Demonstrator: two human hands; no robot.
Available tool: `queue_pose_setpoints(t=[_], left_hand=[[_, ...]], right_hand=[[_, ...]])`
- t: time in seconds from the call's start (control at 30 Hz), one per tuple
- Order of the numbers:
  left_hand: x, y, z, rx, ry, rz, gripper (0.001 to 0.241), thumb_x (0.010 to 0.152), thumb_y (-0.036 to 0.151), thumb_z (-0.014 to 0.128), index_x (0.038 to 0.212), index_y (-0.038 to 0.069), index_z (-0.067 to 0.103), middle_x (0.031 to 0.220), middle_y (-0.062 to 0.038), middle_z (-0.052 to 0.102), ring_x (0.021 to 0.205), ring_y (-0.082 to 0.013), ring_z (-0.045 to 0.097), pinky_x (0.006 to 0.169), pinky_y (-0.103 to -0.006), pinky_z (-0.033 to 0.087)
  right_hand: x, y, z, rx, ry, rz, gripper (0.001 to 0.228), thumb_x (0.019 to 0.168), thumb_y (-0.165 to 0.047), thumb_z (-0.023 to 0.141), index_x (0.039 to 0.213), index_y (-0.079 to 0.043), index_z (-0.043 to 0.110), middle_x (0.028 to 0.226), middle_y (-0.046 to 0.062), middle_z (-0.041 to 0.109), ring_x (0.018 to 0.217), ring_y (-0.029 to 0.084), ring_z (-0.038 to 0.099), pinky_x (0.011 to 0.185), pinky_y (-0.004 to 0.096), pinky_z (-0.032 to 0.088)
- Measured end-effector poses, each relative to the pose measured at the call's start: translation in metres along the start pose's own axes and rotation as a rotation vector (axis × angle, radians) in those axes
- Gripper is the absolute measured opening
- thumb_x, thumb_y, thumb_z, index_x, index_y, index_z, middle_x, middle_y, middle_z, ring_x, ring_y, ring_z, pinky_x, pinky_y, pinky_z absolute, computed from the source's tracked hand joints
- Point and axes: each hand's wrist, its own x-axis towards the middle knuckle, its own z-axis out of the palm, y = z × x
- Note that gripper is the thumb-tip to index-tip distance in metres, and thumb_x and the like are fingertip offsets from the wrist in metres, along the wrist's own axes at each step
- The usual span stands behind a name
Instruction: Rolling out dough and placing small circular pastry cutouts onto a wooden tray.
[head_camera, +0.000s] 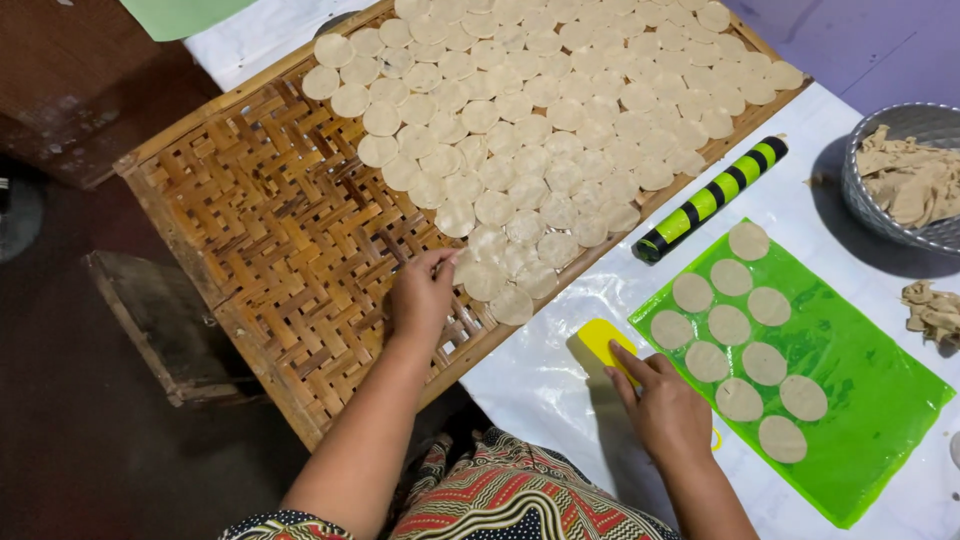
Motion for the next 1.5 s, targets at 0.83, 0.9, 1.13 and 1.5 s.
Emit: queue_pose_setpoints(t=[0.83, 0.9, 1.13, 1.5], left_hand=[[0.020, -0.035, 0.028, -0.107, 0.406, 0.407, 0.042, 0.097, 0.008, 0.067, 0.139, 0.010, 0.064, 0.123, -0.018, 0.053, 0.097, -0.0294, 0.067, 0.080, -0.0386, 0.056], [0.012, -0.029, 0.026, -0.186, 0.326, 0.420, 0.043, 0.098, 0.004, 0.063, 0.141, 0.007, 0.061, 0.129, -0.019, 0.049, 0.106, -0.0323, 0.064, 0.082, -0.0389, 0.056], [0.001, -0.018, 0.032, -0.236, 0.223, 0.425, 0.043, 0.097, 0.007, 0.065, 0.140, 0.007, 0.061, 0.134, -0.023, 0.048, 0.115, -0.0403, 0.063, 0.084, -0.0373, 0.058], [-0.023, 0.017, 0.051, -0.499, -0.209, 0.187, 0.044, 0.101, 0.014, 0.059, 0.144, 0.011, 0.056, 0.138, -0.023, 0.049, 0.124, -0.0415, 0.061, 0.102, -0.0445, 0.055]], right_hand=[[0.138, 0.202, 0.007, -0.097, 0.097, 0.489, 0.036, 0.099, -0.060, 0.057, 0.131, -0.049, 0.070, 0.109, 0.008, 0.075, 0.106, 0.038, 0.074, 0.089, 0.055, 0.058], [0.156, 0.203, 0.007, -0.138, 0.051, 0.440, 0.035, 0.099, -0.057, 0.055, 0.126, -0.045, 0.074, 0.108, 0.011, 0.077, 0.106, 0.040, 0.074, 0.090, 0.055, 0.058], [0.172, 0.175, -0.019, -0.212, -0.033, 0.401, 0.033, 0.100, -0.050, 0.054, 0.125, -0.043, 0.075, 0.112, 0.016, 0.076, 0.112, 0.041, 0.072, 0.096, 0.054, 0.056], [0.151, 0.159, 0.006, 0.155, 0.321, 0.357, 0.038, 0.104, -0.050, 0.060, 0.140, -0.041, 0.067, 0.115, 0.010, 0.069, 0.106, 0.038, 0.069, 0.093, 0.053, 0.055]])
